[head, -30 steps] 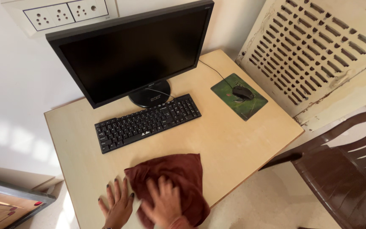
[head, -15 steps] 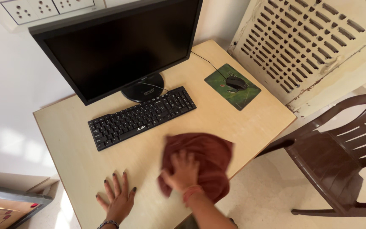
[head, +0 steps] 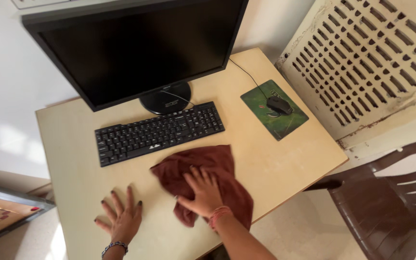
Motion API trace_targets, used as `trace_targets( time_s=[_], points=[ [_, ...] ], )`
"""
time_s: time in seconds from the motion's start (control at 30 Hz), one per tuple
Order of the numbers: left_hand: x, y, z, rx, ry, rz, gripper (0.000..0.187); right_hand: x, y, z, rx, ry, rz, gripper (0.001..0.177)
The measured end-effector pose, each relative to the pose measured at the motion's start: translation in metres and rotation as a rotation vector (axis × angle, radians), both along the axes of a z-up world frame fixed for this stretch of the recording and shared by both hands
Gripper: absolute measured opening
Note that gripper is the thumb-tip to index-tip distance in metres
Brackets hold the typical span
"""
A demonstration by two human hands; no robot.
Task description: The person wipes a small yellow booklet with a brown cloth, places it in a drawer, and then wipes the desk surface, mousepad, and area around the monitor. The person also briefly lifts and repositions the keyboard while continuing to wipe the desk.
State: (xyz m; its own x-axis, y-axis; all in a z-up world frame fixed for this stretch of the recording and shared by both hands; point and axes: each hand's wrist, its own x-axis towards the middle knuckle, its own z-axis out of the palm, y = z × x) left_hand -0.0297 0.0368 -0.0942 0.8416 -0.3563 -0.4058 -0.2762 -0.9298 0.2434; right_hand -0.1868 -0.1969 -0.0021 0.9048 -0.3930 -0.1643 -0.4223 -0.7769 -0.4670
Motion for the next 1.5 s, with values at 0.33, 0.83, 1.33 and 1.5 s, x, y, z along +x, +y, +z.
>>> trace_targets(
  time_s=[0.33,0.83,1.33,1.5],
  points=[
    [-0.02,-0.055,-0.041,-0.117,-0.318,0.243,0.085,-0.055,-0.179,-0.034,-0.311,-0.119,-0.457,0.08],
    [-0.06,-0.111,-0.012,0.046,-0.127,0.224,0.097,0.008,-0.056,-0.023,-0.117,-0.251,0.076,0.078],
    [-0.061,-0.109,-0.013,0.065,-0.047,0.207,0.097,-0.079,-0.189,-0.024,-0.256,-0.353,-0.068,0.07],
    [-0.06,-0.11,-0.012,0.067,-0.042,0.204,0.097,-0.071,-0.115,-0.036,-0.361,-0.386,-0.098,0.071]
  ],
)
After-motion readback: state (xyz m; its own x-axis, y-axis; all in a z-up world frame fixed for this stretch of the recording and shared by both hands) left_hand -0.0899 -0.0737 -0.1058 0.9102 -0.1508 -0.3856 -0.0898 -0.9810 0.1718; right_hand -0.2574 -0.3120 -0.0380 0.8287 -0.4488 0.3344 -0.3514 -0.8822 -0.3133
